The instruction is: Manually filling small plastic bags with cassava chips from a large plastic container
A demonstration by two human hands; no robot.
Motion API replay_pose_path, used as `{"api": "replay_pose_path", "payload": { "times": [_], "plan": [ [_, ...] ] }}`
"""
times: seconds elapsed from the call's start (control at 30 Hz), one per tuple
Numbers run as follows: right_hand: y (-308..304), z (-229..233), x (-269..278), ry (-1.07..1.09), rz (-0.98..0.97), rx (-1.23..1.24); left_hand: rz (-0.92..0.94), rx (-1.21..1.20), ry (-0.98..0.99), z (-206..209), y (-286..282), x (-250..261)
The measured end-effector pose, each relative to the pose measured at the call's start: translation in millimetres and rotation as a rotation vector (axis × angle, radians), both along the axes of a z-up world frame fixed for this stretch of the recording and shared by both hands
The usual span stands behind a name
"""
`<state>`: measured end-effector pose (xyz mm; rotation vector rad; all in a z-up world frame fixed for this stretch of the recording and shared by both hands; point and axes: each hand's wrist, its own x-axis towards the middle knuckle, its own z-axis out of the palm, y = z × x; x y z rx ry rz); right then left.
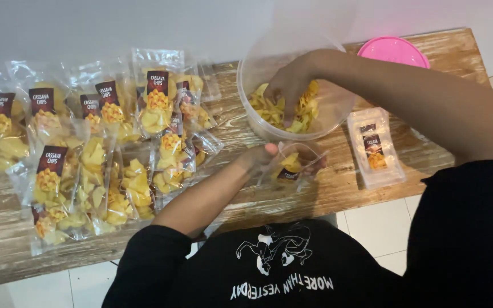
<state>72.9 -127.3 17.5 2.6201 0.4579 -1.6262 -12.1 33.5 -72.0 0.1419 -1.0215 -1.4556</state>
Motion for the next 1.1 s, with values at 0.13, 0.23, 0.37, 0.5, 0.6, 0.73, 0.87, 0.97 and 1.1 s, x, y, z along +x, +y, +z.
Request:
{"api": "replay_pose_path", "payload": {
  "times": [0.13,0.23,0.37,0.5,0.6,0.73,0.87,0.97,1.1],
  "plan": [
    [-23,-53,1,-0.182,0.115,0.145,-0.006,0.085,0.186,-99,-26,1],
    [-19,-40,-3,-0.263,0.089,0.207,-0.014,0.206,0.462,-129,-27,4],
    [-25,-23,-4,-0.253,-0.060,0.159,0.055,0.052,0.105,-66,-13,18],
    [-31,-5,-5,-0.316,-0.193,0.256,0.079,-0.019,-0.021,-45,-14,18],
    [-21,33,-13,-0.303,-0.353,0.236,0.049,0.024,-0.004,-41,-12,19],
    [-37,49,-15,-0.473,-0.248,0.217,0.092,0.014,-0.102,-40,-12,21],
    [-43,74,-29,-0.517,-0.414,0.335,0.054,-0.025,-0.039,-30,-11,18],
    [-48,75,-35,-0.555,-0.531,0.379,0.078,-0.029,-0.031,-29,-8,18],
    [-40,88,-50,-0.545,-0.648,0.453,0.040,-0.036,0.043,-38,-10,15]
  ]
}}
